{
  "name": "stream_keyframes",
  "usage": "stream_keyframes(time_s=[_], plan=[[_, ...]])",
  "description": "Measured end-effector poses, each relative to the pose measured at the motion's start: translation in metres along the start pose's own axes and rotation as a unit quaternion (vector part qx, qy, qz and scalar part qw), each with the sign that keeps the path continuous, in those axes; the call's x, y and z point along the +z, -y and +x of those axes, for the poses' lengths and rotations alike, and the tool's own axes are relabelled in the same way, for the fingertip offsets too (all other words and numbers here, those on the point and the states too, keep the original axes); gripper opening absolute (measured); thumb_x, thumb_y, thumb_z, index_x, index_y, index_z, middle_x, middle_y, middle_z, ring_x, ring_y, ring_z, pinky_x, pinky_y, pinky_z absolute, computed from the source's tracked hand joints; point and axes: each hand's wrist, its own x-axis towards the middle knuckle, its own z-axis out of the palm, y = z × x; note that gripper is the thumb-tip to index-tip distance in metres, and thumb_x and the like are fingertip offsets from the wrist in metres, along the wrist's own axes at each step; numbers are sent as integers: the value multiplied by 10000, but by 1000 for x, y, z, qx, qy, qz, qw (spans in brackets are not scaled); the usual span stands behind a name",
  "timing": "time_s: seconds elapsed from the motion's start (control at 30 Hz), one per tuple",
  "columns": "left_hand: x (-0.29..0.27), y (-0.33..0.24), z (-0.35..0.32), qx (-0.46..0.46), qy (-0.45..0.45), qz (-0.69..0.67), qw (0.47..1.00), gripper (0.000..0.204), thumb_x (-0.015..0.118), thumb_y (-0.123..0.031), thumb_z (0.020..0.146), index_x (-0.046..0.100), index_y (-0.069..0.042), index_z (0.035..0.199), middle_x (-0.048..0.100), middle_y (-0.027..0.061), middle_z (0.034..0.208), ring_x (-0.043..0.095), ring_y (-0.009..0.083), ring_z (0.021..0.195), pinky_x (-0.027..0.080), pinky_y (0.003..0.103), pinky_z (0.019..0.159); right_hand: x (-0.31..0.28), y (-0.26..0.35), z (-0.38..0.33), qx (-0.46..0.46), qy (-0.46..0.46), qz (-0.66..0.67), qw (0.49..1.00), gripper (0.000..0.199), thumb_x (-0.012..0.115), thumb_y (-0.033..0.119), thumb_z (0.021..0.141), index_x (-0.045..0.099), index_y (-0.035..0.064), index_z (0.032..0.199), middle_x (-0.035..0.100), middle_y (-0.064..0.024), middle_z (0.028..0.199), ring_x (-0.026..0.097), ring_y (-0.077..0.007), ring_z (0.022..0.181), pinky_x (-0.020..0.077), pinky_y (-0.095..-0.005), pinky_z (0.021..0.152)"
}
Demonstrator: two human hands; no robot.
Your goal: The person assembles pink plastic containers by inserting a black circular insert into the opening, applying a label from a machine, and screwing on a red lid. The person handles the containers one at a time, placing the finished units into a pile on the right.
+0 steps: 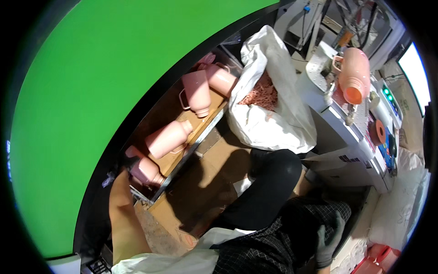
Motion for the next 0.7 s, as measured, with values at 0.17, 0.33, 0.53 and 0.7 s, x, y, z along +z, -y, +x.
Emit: stream_keyframes(time_s=[0.17, 0.33, 0.53, 0.7], plan=[[-1, -33, -98, 121, -83, 82, 986, 710, 782, -535, 813, 662, -38, 1305, 663, 249, 1323, 646, 436, 1185, 530, 508, 978, 27, 57, 17, -30, 23, 133, 990, 504, 761, 32, 839, 610, -44, 1313, 659, -211, 1239, 648, -346, 1115, 517, -439, 1006], [27, -115, -329, 482, -371, 41, 793, 335, 776, -242, 871, 727, -40, 1133, 726, 208, 1137, 691, 442, 1010, 548, 515, 860, 72, 98, 45, 59, 117, 417, 899, 412, 739, 52, 946, 634, -32, 1336, 703, -99, 1135, 673, -180, 1002, 534, -329, 944], [66, -244, -458, 798, -83, -167, 574, 419, 725, -187, 932, 665, -46, 1321, 667, 148, 1340, 624, 364, 1248, 482, 468, 1075, 15, 65, 89, 113, 25, 816, 566, 662, 475, 511, 1095, 426, 35, 1552, 570, -180, 1441, 566, -317, 1339, 489, -462, 1120], [127, -297, -438, 691, 66, -232, 682, 512, 686, -217, 984, 547, 49, 1399, 588, 196, 1423, 586, 355, 1297, 468, 476, 1118, -46, 32, 24, 157, -339, 536, 757, 377, 705, 85, 940, 625, -54, 1281, 700, -140, 1188, 677, -224, 1065, 552, -361, 981]])
